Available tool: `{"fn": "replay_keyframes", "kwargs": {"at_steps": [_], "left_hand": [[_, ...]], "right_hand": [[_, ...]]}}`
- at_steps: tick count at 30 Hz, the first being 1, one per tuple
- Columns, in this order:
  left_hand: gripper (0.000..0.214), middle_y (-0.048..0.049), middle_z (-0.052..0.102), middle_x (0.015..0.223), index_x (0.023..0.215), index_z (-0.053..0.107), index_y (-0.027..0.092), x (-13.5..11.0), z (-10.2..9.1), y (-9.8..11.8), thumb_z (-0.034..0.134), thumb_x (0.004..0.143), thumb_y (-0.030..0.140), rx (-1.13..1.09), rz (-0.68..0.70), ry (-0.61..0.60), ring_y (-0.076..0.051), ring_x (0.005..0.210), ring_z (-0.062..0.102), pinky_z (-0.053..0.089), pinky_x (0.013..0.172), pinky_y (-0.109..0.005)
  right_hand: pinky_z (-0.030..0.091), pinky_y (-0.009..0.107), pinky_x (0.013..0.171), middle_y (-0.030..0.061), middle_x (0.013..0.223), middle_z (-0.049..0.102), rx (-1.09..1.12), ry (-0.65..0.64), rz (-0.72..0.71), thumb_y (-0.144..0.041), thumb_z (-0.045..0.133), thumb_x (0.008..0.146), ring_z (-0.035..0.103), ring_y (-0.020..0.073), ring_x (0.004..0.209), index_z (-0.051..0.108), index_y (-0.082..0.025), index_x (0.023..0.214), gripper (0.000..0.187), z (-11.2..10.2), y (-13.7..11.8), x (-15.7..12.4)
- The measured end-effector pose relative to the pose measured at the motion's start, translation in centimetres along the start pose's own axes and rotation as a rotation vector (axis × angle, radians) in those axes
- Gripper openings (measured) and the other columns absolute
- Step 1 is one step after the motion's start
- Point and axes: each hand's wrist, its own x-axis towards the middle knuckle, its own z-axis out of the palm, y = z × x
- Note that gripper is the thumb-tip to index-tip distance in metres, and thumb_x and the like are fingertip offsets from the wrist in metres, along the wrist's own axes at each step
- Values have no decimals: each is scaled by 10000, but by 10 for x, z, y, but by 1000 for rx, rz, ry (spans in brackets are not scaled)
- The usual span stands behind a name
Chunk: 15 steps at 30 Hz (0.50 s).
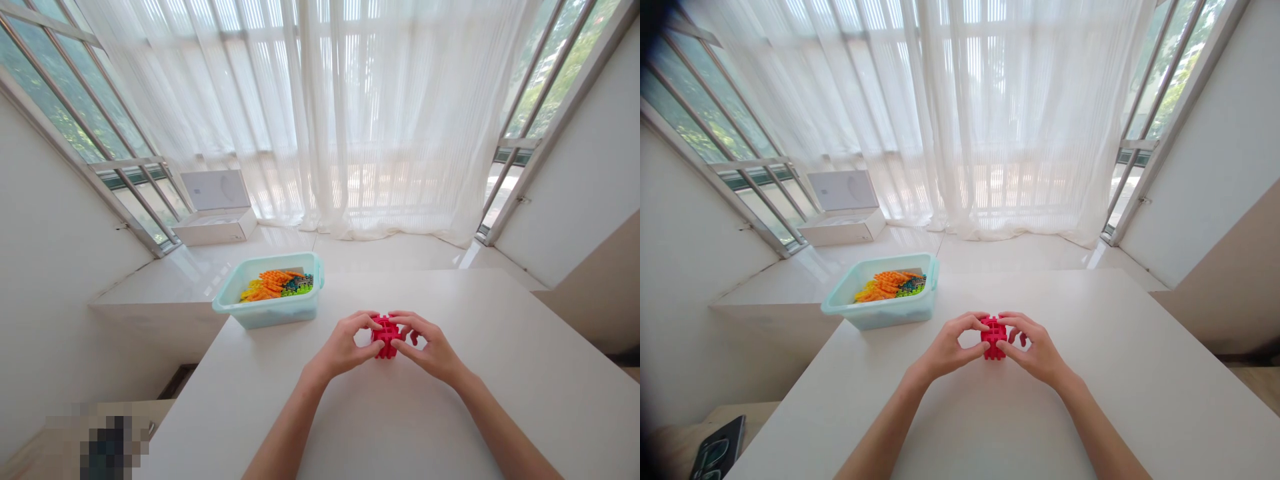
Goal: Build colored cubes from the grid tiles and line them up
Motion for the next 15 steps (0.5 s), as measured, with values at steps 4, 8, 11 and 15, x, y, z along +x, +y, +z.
{"fn": "replay_keyframes", "kwargs": {"at_steps": [4,8,11,15], "left_hand": [[160,-97,641,1230,938,663,207,0,-1,-2,715,788,220,44,15,-11,-225,1113,631,461,994,-372],[128,-96,648,1177,928,657,202,0,1,-3,699,807,214,19,20,-21,-224,1107,627,476,975,-370],[141,-91,649,1130,937,639,198,1,4,-3,692,806,198,-24,34,7,-224,1108,614,494,956,-376],[169,-85,634,1133,965,616,209,1,8,-2,680,809,200,-31,56,14,-216,1080,610,500,950,-390]], "right_hand": [[535,318,608,99,1246,641,-33,-1,-38,-284,641,869,646,138,669,661,-271,1139,271,0,0,0],[528,318,607,103,1233,647,-46,-1,-49,-282,610,890,642,146,687,654,-267,1140,254,-1,0,0],[526,312,593,97,1216,653,-31,8,-37,-288,598,893,637,145,678,639,-265,1137,248,0,0,1],[535,309,579,92,1200,651,-24,14,-36,-304,583,892,644,153,682,604,-262,1160,272,3,0,1]]}}
